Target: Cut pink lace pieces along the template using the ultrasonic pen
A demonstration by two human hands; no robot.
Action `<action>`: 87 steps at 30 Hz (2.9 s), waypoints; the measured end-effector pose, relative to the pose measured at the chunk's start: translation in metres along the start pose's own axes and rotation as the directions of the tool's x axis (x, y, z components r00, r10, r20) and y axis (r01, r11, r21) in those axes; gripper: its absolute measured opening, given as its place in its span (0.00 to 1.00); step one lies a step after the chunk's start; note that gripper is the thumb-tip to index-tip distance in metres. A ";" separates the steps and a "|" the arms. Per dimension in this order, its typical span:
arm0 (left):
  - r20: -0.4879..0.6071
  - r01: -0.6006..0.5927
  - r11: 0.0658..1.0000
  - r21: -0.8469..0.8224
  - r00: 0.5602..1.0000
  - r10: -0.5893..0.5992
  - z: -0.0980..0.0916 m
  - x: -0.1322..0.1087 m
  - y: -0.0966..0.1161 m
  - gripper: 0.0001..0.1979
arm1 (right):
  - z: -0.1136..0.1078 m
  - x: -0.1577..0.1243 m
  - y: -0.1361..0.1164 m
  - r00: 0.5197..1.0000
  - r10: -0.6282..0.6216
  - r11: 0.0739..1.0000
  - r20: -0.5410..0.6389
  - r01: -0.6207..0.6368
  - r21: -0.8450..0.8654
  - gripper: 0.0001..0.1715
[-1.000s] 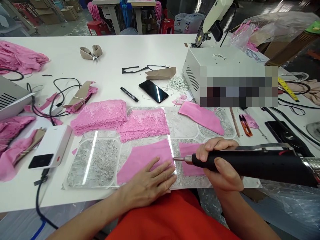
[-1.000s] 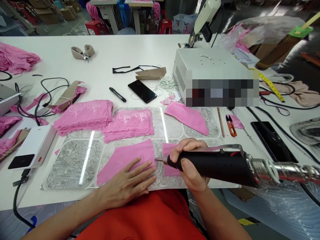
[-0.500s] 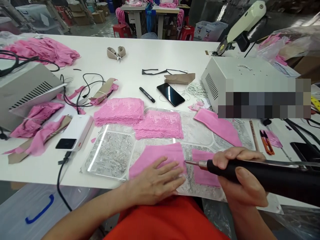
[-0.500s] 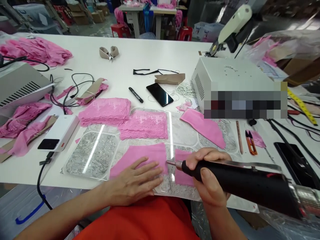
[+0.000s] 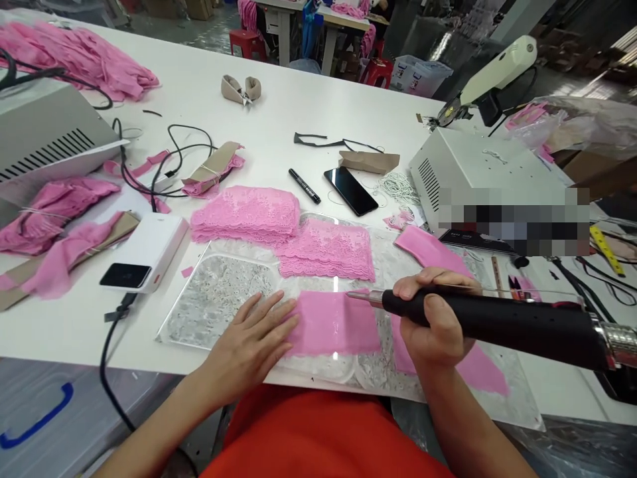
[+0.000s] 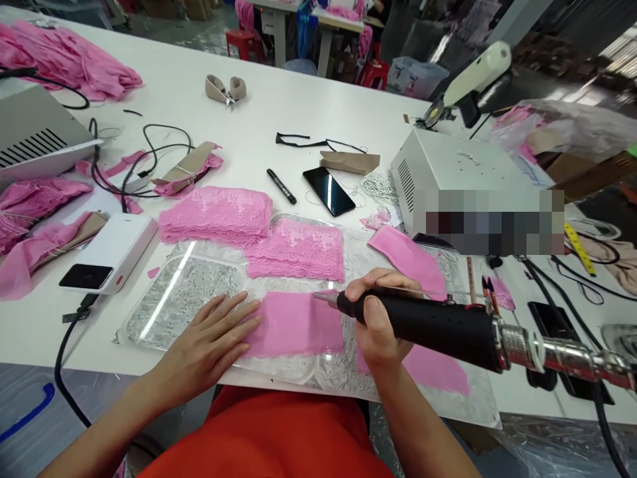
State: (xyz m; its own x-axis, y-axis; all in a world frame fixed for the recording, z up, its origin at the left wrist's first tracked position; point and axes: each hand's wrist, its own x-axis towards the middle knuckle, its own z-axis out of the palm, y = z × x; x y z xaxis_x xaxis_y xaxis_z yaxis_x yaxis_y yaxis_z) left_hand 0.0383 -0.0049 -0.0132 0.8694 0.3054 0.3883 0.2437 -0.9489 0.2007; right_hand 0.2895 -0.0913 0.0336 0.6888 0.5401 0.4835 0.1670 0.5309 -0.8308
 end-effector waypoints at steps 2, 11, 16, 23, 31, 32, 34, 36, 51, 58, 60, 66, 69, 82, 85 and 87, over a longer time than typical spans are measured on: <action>-0.003 0.011 1.000 -0.022 1.000 -0.011 0.001 0.001 0.001 0.17 | 0.000 0.000 0.001 1.000 -0.016 1.000 0.004 0.016 0.002 0.08; 0.039 -0.014 1.000 -0.026 0.999 0.015 -0.001 0.002 0.001 0.18 | -0.001 0.000 0.005 0.999 -0.014 1.000 0.043 0.014 0.003 0.08; 0.036 -0.005 0.999 -0.050 0.999 0.007 0.000 0.001 0.001 0.17 | -0.001 0.000 0.004 1.000 -0.015 1.000 0.026 0.016 -0.023 0.07; 0.003 -0.052 0.997 -0.049 0.999 0.053 -0.005 -0.002 0.000 0.16 | 0.013 -0.001 0.000 0.997 0.006 1.000 0.072 -0.008 0.025 0.08; -0.027 -0.031 0.994 -0.102 0.999 0.029 -0.010 -0.012 0.002 0.15 | 0.027 -0.004 0.005 0.990 0.015 0.999 0.138 -0.019 0.029 0.07; -0.029 -0.022 0.993 -0.114 0.999 0.019 -0.010 -0.013 0.002 0.15 | 0.027 -0.004 0.006 0.990 0.014 1.000 0.141 -0.017 0.023 0.07; -0.031 -0.013 0.991 -0.130 0.999 0.009 -0.009 -0.015 0.002 0.15 | 0.027 -0.004 0.006 0.989 0.018 1.000 0.145 -0.019 0.008 0.07; -0.025 -0.008 0.991 -0.136 1.000 0.005 -0.009 -0.015 0.002 0.15 | 0.027 -0.004 0.006 0.990 0.018 1.000 0.143 -0.017 -0.009 0.07; -0.001 -0.014 0.985 -0.174 1.000 0.014 -0.022 -0.041 0.003 0.18 | 0.050 -0.020 0.004 0.969 0.130 0.985 0.212 -0.150 0.080 0.08; -0.031 -0.020 0.977 -0.212 0.999 0.014 -0.022 -0.043 0.003 0.18 | 0.053 -0.023 0.006 0.965 0.141 0.985 0.220 -0.159 0.067 0.09; -0.035 -0.019 0.977 -0.211 0.999 0.012 -0.022 -0.043 0.003 0.18 | 0.053 -0.023 0.006 0.964 0.138 0.986 0.228 -0.156 0.066 0.08; -0.009 -0.005 0.977 -0.214 1.000 0.003 -0.022 -0.043 0.004 0.17 | 0.054 -0.021 0.005 0.958 0.108 0.990 0.265 -0.127 0.056 0.07; -0.012 -0.001 0.974 -0.225 1.000 -0.002 -0.022 -0.044 0.005 0.17 | 0.053 -0.021 0.003 0.956 0.127 0.986 0.266 -0.150 0.068 0.07; 0.013 0.009 0.972 -0.235 1.000 -0.006 -0.027 -0.052 0.008 0.17 | 0.060 -0.034 -0.001 0.935 0.158 0.976 0.317 -0.197 0.092 0.08; 0.012 0.019 0.974 -0.228 1.000 -0.017 -0.026 -0.053 0.009 0.18 | 0.060 -0.033 -0.002 0.931 0.172 0.977 0.322 -0.203 0.065 0.09; 0.006 0.017 0.973 -0.229 1.000 -0.016 -0.026 -0.054 0.009 0.17 | 0.060 -0.033 -0.003 0.930 0.179 0.977 0.321 -0.206 0.053 0.09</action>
State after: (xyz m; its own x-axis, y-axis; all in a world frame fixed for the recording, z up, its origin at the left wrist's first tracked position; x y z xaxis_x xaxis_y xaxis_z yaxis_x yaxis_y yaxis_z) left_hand -0.0177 -0.0282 -0.0093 0.8678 0.3202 0.3799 0.1534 -0.9000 0.4081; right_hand 0.2241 -0.0719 0.0369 0.4440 0.8069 0.3895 -0.0164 0.4419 -0.8969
